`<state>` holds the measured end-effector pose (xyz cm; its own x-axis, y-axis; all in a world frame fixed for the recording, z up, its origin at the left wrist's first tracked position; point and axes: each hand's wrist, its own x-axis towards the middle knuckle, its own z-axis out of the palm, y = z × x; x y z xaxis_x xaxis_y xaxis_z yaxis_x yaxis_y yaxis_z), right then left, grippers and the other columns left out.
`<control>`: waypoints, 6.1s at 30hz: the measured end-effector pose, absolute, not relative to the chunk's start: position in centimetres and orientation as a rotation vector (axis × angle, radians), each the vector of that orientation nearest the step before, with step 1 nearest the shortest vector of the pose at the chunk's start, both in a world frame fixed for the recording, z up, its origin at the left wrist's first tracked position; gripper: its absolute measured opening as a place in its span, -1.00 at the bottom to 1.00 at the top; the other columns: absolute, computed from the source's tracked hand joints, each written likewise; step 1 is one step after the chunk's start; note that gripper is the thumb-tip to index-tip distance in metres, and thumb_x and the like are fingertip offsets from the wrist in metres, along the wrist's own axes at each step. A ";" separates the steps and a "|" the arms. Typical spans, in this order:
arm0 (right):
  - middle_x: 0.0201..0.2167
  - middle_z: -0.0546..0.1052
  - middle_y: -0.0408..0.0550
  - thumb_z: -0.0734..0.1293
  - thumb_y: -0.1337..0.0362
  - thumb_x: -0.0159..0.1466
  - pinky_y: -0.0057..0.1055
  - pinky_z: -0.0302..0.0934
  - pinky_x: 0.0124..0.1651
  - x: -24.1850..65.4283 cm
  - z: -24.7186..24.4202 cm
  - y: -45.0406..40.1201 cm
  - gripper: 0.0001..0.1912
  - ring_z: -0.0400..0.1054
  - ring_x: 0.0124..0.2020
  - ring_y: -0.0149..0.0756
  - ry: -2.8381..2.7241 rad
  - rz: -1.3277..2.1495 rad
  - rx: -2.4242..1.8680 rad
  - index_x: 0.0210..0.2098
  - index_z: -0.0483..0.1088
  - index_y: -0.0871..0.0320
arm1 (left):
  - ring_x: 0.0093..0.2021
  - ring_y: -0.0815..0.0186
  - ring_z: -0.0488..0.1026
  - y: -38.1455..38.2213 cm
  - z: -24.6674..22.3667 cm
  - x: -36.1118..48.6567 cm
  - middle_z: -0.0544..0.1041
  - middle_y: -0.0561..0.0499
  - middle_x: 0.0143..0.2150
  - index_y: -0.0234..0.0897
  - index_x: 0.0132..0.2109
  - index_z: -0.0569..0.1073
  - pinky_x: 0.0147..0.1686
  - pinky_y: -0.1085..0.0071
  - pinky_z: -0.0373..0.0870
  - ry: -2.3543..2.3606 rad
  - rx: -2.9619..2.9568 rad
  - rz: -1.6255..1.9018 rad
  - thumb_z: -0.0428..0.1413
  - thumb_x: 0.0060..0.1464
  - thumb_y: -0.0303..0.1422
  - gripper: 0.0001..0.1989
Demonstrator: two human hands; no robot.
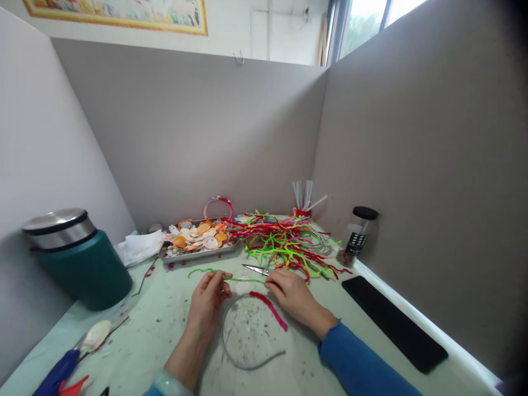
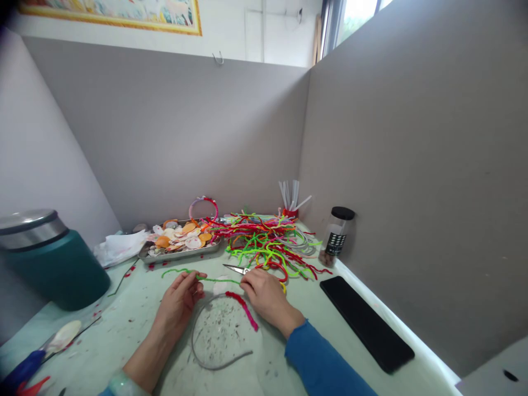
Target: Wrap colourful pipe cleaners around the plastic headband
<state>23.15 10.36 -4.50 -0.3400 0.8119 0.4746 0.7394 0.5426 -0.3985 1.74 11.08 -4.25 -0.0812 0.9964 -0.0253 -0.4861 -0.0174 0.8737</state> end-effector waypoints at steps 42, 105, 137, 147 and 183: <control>-0.43 0.52 -0.09 0.21 0.26 0.28 -0.48 0.12 -0.31 21.3 -5.0 9.3 -0.83 0.37 -0.40 -0.35 -2.084 0.223 -1.184 -0.31 0.43 0.14 | -0.75 0.50 0.18 10.1 -4.3 3.1 0.33 0.09 -0.78 -0.43 -0.32 0.52 -0.70 0.58 0.08 1.103 1.139 1.109 0.16 -0.08 -0.11 -0.62; -0.69 0.30 -0.20 0.20 0.34 0.13 -0.52 0.01 -0.50 21.6 -4.9 9.6 -0.76 0.17 -0.59 -0.43 -1.625 0.640 -1.226 -0.66 0.27 0.19 | -0.76 0.60 0.06 11.3 -4.5 1.0 0.28 0.21 -0.64 -0.35 -0.18 0.40 -0.77 0.63 0.03 0.772 0.581 1.543 0.20 -0.07 -0.36 -0.73; -0.75 0.26 -0.21 0.25 0.21 0.11 -0.50 -0.06 -0.58 23.5 -5.3 11.6 -0.76 0.09 -0.67 -0.45 -1.210 0.842 -1.296 -0.59 0.39 0.21 | -0.71 0.63 0.10 11.8 -4.7 0.5 0.52 0.00 -0.27 -0.38 -0.27 0.44 -0.72 0.62 0.16 0.809 0.533 1.677 0.16 -0.05 -0.43 -0.85; -0.75 0.25 -0.21 0.28 0.15 0.08 -0.50 -0.14 -0.63 24.0 -5.6 11.9 -0.72 0.05 -0.71 -0.47 -1.114 0.902 -1.228 -0.63 0.38 0.20 | -0.75 0.63 0.06 11.3 -4.3 0.4 0.45 0.12 -0.48 -0.31 -0.19 0.42 -0.74 0.65 0.10 0.764 0.542 1.672 0.19 -0.07 -0.45 -0.77; -0.79 0.22 -0.25 0.31 0.21 0.03 -0.52 -0.12 -0.69 26.5 -4.0 12.6 -0.79 -0.03 -0.75 -0.54 -0.754 1.014 -1.035 -0.63 0.34 0.20 | -0.73 0.58 0.16 11.7 -4.8 0.9 0.43 0.09 -0.51 -0.37 -0.34 0.48 -0.69 0.54 0.20 1.153 0.895 1.516 0.30 -0.29 -0.26 -0.67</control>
